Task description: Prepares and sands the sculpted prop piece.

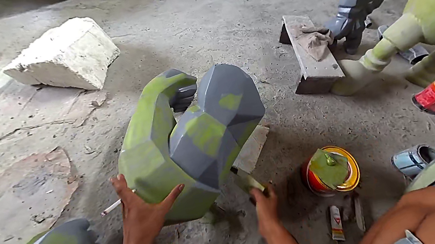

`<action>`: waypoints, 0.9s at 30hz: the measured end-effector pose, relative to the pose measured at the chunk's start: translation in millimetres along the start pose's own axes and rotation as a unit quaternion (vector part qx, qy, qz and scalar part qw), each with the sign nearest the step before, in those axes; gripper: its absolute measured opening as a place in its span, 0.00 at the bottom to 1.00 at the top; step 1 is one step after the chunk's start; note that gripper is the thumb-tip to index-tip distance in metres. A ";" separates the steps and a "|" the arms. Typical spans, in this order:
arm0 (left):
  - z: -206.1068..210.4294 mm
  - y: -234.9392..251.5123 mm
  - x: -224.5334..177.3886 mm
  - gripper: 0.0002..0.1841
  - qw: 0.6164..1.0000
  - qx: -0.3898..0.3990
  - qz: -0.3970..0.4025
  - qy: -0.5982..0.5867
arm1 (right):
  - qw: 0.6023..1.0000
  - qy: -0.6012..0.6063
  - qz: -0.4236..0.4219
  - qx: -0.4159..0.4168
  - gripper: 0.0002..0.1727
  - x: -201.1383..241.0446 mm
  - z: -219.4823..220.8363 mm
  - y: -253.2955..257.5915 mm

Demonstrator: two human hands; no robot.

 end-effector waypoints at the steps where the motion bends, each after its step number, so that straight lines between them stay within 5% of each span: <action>1: 1.7 1.1 2.3 0.83 1.000 0.004 -0.009 -0.004 | 1.000 0.001 0.000 -0.009 0.16 -16.9 6.4 -11.8; 6: 7.9 3.4 6.7 0.84 0.999 0.022 -0.023 -0.002 | 0.999 -0.035 -0.040 0.011 0.21 -57.9 53.7 -54.5; 12: 8.2 7.2 8.6 0.83 0.999 0.029 -0.028 0.003 | 0.991 0.027 -0.122 0.043 0.27 -43.4 98.5 -66.7; 21: 3.1 9.5 11.1 0.84 0.999 0.028 -0.035 0.006 | 0.990 -0.063 -0.125 -0.023 0.27 16.5 87.0 10.3; 27: -5.4 6.7 11.9 0.77 0.997 0.026 -0.076 0.002 | 0.980 -0.127 -0.153 0.020 0.26 72.1 44.3 57.7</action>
Point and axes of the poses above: each hand's wrist, its own y-axis towards the middle knuckle, its own z-axis out of the palm, x = y × z, the point moved 8 cm from there along y, towards the middle knuckle, and after that the axes turned 5 degrees about x, right-handed, at the moved point
